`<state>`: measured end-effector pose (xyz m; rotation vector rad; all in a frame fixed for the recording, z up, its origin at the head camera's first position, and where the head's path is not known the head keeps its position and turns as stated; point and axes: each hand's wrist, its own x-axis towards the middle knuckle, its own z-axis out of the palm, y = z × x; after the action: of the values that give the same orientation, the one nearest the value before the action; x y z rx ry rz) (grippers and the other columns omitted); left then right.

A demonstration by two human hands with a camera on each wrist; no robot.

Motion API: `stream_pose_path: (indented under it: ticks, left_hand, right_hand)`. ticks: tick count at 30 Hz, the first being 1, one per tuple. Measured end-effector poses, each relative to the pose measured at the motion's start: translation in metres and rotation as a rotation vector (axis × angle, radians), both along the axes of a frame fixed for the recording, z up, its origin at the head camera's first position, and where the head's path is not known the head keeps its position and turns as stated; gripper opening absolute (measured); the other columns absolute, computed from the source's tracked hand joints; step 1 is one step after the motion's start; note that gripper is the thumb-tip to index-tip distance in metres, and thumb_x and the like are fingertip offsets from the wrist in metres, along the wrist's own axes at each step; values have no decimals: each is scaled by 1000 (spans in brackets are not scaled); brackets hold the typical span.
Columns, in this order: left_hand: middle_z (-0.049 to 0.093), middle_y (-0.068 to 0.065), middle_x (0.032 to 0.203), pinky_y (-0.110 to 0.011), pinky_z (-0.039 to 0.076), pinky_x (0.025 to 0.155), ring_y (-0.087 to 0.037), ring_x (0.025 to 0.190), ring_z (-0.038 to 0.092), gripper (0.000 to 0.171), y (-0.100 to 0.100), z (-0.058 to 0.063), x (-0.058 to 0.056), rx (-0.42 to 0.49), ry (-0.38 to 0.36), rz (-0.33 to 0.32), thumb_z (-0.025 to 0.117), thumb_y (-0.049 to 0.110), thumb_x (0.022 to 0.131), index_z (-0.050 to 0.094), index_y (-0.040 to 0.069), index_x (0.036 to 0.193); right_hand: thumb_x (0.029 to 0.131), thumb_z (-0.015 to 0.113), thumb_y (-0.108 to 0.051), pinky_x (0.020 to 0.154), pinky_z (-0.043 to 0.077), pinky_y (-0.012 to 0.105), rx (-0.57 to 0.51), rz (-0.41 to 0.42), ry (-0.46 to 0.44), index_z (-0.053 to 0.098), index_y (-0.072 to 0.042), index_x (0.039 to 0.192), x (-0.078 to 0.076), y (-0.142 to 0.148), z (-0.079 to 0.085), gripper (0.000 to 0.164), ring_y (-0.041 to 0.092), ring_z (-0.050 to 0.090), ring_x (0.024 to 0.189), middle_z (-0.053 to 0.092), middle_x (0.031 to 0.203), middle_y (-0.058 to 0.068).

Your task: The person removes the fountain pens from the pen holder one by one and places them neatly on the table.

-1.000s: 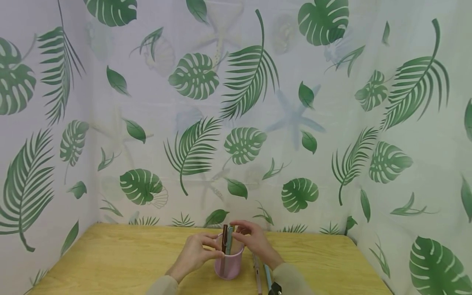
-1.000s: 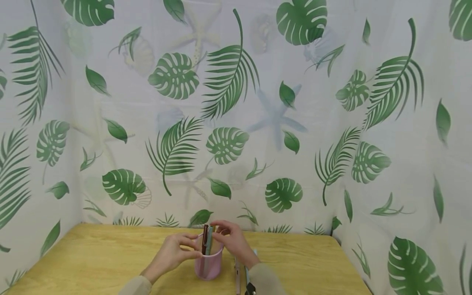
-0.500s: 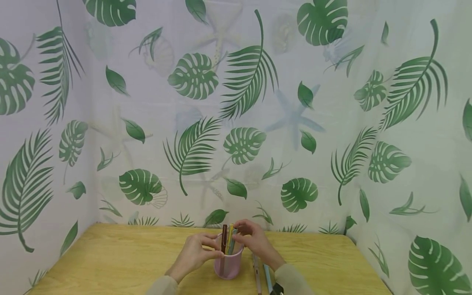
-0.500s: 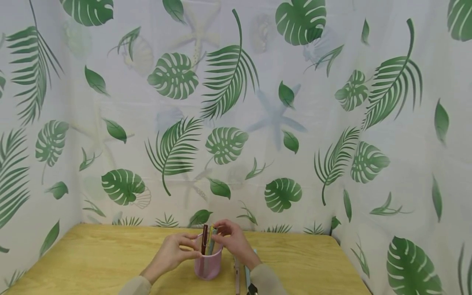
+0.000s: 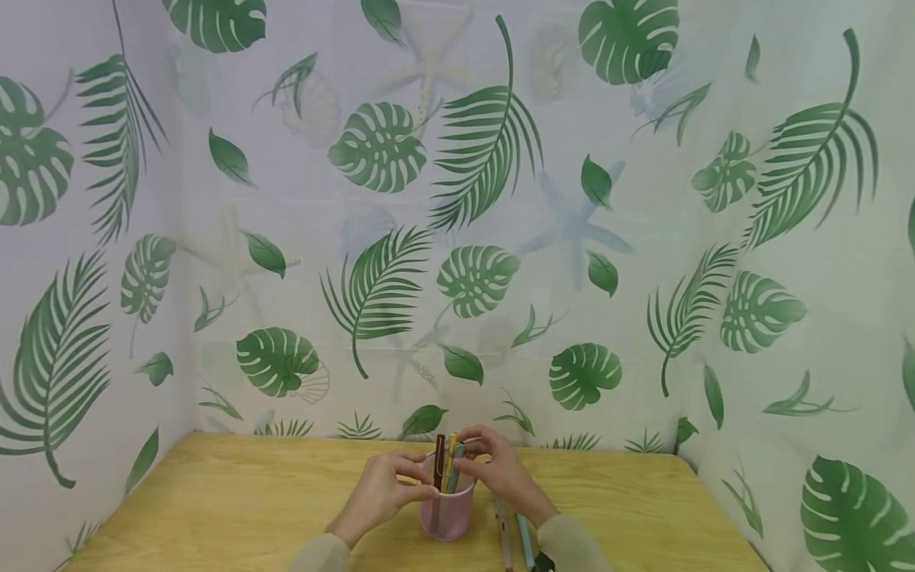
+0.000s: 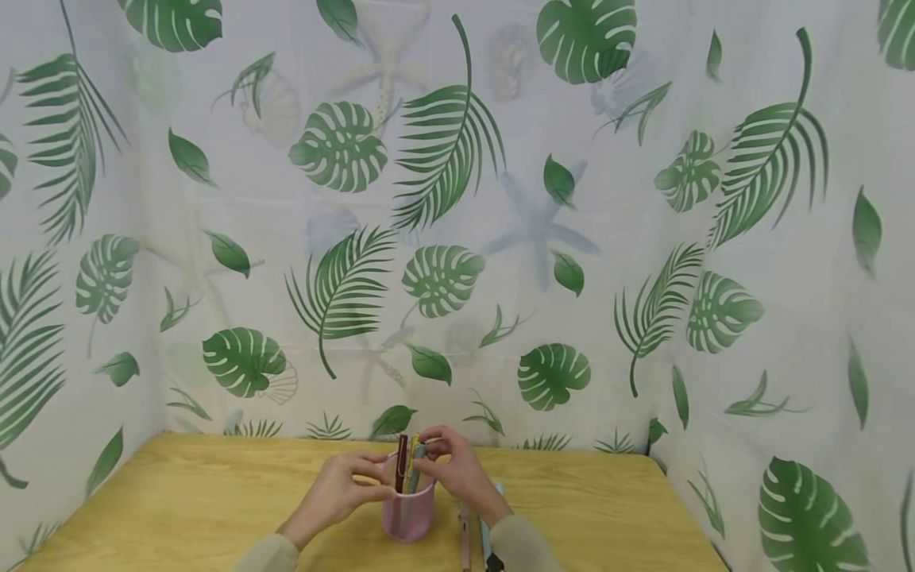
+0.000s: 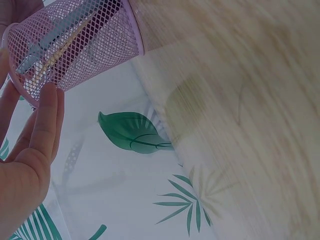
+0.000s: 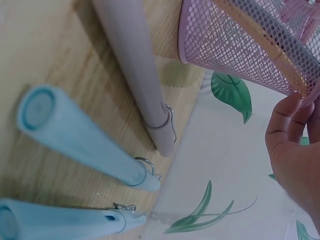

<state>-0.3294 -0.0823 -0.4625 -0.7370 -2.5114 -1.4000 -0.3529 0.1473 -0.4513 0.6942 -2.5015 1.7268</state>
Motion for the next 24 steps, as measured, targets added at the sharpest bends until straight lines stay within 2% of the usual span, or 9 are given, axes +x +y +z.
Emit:
stream_pose_path:
  ticks: [7,14,17,20,24]
  left_hand:
    - [69,-17,121,-22,61,72,-37,112,64,13,1,1,0,-3,-6,4,82,26,78,79,14,82]
    - [69,-18,120,-21,61,72,-38,112,64,15,0,-2,2,8,8,11,83,27,78,79,13,82]
    - [68,-19,122,-23,61,72,-40,112,63,19,-1,-4,3,23,-4,14,83,27,77,78,10,84]
    - [67,-20,122,-24,62,73,-41,112,63,22,-1,-4,4,26,-8,10,82,29,77,78,10,85]
    - [67,-20,122,-26,62,74,-41,111,63,23,1,-1,4,20,-3,-5,82,30,77,78,10,86]
  right_hand:
    - [90,70,-9,75,51,28,56,17,12,63,2,118,15,-1,20,31,19,59,93,70,101,17]
    - [91,70,-15,75,53,26,51,-25,37,65,-3,118,0,-1,2,30,17,64,94,72,102,14]
    - [91,71,-17,78,54,26,18,-50,37,66,-4,120,-3,-1,-1,32,15,66,96,72,107,14]
    - [91,70,-15,79,57,26,-62,-62,37,64,-2,120,-4,-1,1,33,13,66,97,71,109,18]
    - [92,68,-11,79,62,35,-186,-67,43,62,2,121,-4,4,2,32,10,68,92,69,110,25]
